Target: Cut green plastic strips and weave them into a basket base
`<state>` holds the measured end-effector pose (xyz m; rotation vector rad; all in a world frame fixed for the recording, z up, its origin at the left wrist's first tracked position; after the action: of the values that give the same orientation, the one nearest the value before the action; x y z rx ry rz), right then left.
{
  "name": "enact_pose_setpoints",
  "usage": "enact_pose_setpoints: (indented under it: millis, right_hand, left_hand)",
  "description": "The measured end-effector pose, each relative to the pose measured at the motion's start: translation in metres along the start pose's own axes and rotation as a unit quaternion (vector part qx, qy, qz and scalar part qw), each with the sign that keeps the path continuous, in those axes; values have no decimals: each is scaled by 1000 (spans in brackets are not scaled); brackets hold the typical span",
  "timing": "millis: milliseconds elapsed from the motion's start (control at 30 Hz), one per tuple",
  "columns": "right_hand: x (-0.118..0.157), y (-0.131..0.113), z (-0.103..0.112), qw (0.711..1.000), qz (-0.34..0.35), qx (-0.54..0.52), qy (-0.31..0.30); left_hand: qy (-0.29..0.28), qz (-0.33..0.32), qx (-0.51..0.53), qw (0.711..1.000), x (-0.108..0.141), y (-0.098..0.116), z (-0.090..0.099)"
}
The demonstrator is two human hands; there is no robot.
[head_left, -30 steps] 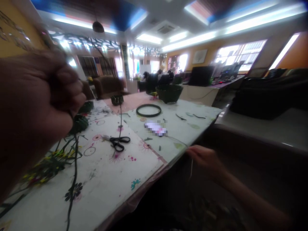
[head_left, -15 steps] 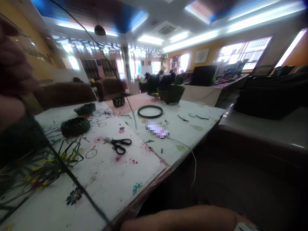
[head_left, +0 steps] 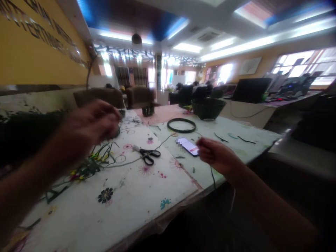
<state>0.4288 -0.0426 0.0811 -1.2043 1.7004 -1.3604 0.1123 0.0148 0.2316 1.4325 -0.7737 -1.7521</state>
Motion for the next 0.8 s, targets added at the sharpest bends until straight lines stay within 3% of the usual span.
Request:
enact_pose_setpoints:
  millis: [67, 167, 200, 267, 333, 467, 633, 733, 800]
  right_hand:
    - [6, -24, -42, 996, 50, -75, -12]
    - [13, -44, -99, 982, 96, -160, -20]
    - [12, -43, -113, 979, 90, -182, -19]
    - [8, -35, -135, 976, 47, -209, -22]
    - [3, -28, -148, 976, 8, -217, -32]
    - [-8, -38, -146, 976, 12, -212, -39]
    - [-34, -97, -106, 977, 116, -179, -2]
    - [-52, -140, -77, 975, 179, -130, 14]
    - [-63, -157, -64, 977, 191, -93, 15]
  left_hand:
    - [-92, 19, -105, 990, 17, -17, -39]
    - [-169, 39, -52, 984, 40, -37, -100]
    - [-181, 54, -26, 982, 47, -45, -117]
    - [-215, 143, 36, 965, 62, -66, -144]
    - [-225, 209, 91, 947, 73, -78, -156]
    - [-301, 236, 170, 908, 90, -78, -161]
    - [-398, 230, 78, 885, 110, -103, -146]
    - [-362, 144, -10, 921, 90, -106, -117]
    - [-277, 91, -41, 956, 59, -94, -88]
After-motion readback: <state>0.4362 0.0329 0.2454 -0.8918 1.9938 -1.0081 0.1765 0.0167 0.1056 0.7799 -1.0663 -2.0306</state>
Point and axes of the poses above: each hand's wrist, its own x-axis away from the middle knuckle, its own z-axis out of the back of the hand, y = z × x, the point moved 10 cm from there along -x, towards the middle knuckle, and after that the axes turned 12 degrees about y, right-handed, at the moved point
